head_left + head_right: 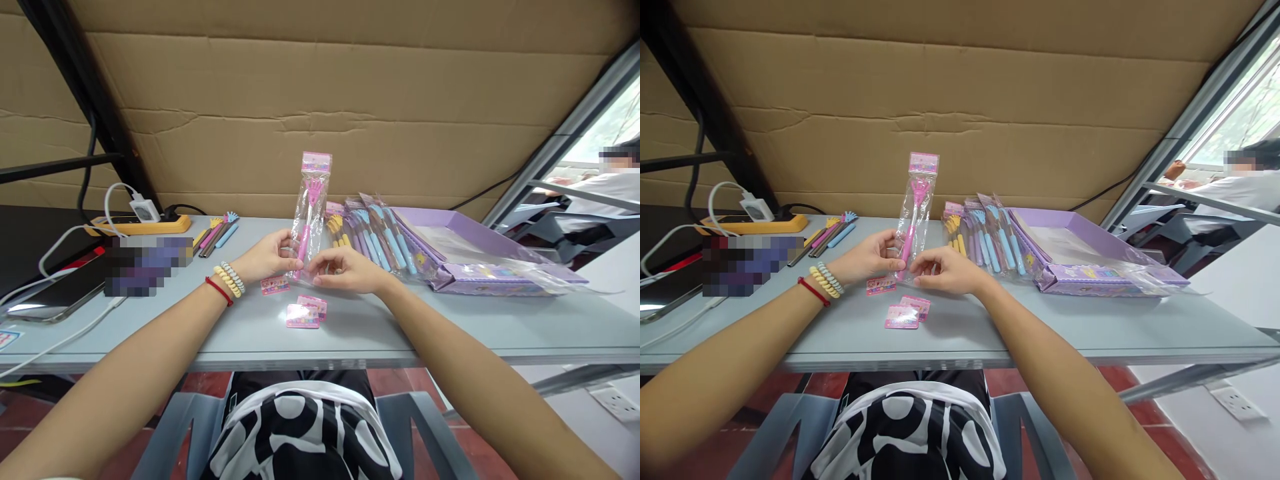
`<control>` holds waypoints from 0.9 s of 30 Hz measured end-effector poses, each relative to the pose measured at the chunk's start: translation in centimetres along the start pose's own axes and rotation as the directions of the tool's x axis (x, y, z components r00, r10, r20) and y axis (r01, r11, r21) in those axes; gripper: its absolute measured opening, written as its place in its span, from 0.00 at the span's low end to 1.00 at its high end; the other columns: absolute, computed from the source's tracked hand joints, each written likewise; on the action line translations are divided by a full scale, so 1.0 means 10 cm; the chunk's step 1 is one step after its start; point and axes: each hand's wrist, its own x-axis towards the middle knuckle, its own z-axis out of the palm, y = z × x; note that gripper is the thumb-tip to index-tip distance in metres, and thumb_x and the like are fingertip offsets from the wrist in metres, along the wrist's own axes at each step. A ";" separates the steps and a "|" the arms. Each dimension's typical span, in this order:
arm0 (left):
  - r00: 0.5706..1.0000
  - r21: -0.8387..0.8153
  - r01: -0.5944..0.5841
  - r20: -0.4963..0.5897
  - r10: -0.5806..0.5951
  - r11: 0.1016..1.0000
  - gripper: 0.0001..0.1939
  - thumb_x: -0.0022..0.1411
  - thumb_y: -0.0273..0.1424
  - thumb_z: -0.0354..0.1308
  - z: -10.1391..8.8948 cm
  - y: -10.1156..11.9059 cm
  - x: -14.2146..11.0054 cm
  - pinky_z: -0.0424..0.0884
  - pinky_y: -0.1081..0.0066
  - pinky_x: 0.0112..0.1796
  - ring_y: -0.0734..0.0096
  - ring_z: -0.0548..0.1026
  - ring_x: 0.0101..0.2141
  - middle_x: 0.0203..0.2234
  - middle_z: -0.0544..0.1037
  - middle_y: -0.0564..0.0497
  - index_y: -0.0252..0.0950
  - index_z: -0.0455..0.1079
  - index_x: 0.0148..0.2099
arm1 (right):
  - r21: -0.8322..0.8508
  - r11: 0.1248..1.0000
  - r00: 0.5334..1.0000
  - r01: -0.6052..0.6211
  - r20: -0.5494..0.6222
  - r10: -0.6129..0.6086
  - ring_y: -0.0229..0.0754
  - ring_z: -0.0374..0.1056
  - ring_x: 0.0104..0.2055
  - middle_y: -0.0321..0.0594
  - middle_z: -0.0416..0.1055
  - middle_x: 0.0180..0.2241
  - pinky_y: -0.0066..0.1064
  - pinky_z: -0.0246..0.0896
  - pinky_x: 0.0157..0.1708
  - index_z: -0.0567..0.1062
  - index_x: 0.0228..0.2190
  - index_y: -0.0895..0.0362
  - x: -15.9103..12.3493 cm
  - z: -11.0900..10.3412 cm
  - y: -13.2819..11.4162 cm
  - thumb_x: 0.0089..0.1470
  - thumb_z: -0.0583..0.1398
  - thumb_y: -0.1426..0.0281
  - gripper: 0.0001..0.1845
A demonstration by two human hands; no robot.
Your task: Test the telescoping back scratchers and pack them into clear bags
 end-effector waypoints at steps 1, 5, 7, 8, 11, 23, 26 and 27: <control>1.000 -0.008 -0.001 0.003 0.001 1.000 0.29 0.46 0.30 0.69 0.01 0.00 0.00 0.72 0.67 0.38 0.70 0.73 0.37 0.42 0.72 0.46 0.32 0.62 0.49 | 0.022 1.000 1.000 -0.009 0.009 0.009 0.35 0.65 0.32 0.39 0.73 0.31 0.29 0.61 0.33 0.76 0.35 0.60 0.00 0.00 0.00 0.48 0.63 0.66 0.12; 1.000 -0.049 -0.024 0.015 0.025 0.999 0.29 0.47 0.30 0.69 0.03 -0.01 0.00 0.73 0.67 0.36 0.72 0.73 0.35 0.42 0.72 0.47 0.33 0.61 0.49 | 0.083 0.996 0.999 -0.016 0.053 0.012 0.34 0.64 0.31 0.39 0.73 0.32 0.29 0.60 0.32 0.76 0.36 0.60 0.01 0.02 -0.01 0.47 0.64 0.64 0.14; 0.999 -0.054 -0.030 0.021 0.031 0.998 0.29 0.47 0.31 0.69 0.04 -0.02 0.00 0.73 0.67 0.36 0.72 0.74 0.35 0.42 0.72 0.47 0.33 0.61 0.49 | 0.090 0.996 0.998 -0.018 0.057 0.013 0.34 0.63 0.30 0.39 0.73 0.31 0.28 0.58 0.30 0.77 0.35 0.60 0.01 0.04 -0.01 0.47 0.64 0.63 0.15; 0.999 -0.051 -0.030 0.023 0.031 0.998 0.29 0.47 0.32 0.69 0.05 -0.02 0.00 0.73 0.67 0.36 0.72 0.74 0.35 0.41 0.72 0.47 0.33 0.62 0.49 | 0.096 0.995 0.999 -0.021 0.048 0.016 0.34 0.63 0.29 0.39 0.73 0.30 0.28 0.58 0.30 0.77 0.34 0.60 0.02 0.05 -0.01 0.47 0.64 0.63 0.15; 0.999 -0.040 -0.031 0.035 0.032 0.999 0.28 0.46 0.33 0.69 0.07 -0.01 0.00 0.72 0.68 0.35 0.72 0.74 0.34 0.40 0.72 0.48 0.34 0.62 0.48 | 0.104 0.993 0.999 -0.048 -0.019 0.051 0.33 0.61 0.27 0.37 0.72 0.25 0.27 0.56 0.27 0.78 0.29 0.61 0.03 0.07 -0.01 0.48 0.63 0.62 0.14; 0.995 0.044 0.095 -0.035 -0.093 0.995 0.24 0.51 0.34 0.66 0.06 0.12 -0.03 0.72 0.71 0.28 0.76 0.71 0.29 0.34 0.71 0.51 0.34 0.63 0.49 | -0.035 0.946 0.838 -0.321 -0.476 0.267 0.33 0.60 0.18 0.36 0.68 0.14 0.25 0.52 0.20 0.74 0.16 0.61 -0.02 -0.18 -0.03 0.45 0.59 0.65 0.14; 0.991 0.098 0.127 -0.060 -0.122 0.987 0.21 0.51 0.34 0.65 0.04 0.15 -0.05 0.72 0.69 0.29 0.75 0.71 0.29 0.34 0.71 0.51 0.34 0.65 0.47 | -0.020 0.906 0.782 -0.422 -0.514 0.352 0.33 0.61 0.19 0.37 0.68 0.15 0.25 0.53 0.20 0.74 0.15 0.61 -0.05 -0.31 0.04 0.42 0.59 0.67 0.12; 0.990 0.113 0.135 -0.063 -0.129 0.984 0.21 0.52 0.35 0.65 0.03 0.15 -0.05 0.72 0.69 0.29 0.76 0.71 0.29 0.34 0.71 0.51 0.34 0.66 0.46 | -0.008 0.897 0.773 -0.442 -0.511 0.376 0.33 0.61 0.19 0.36 0.68 0.15 0.25 0.53 0.20 0.74 0.16 0.61 -0.06 -0.34 0.07 0.42 0.59 0.67 0.11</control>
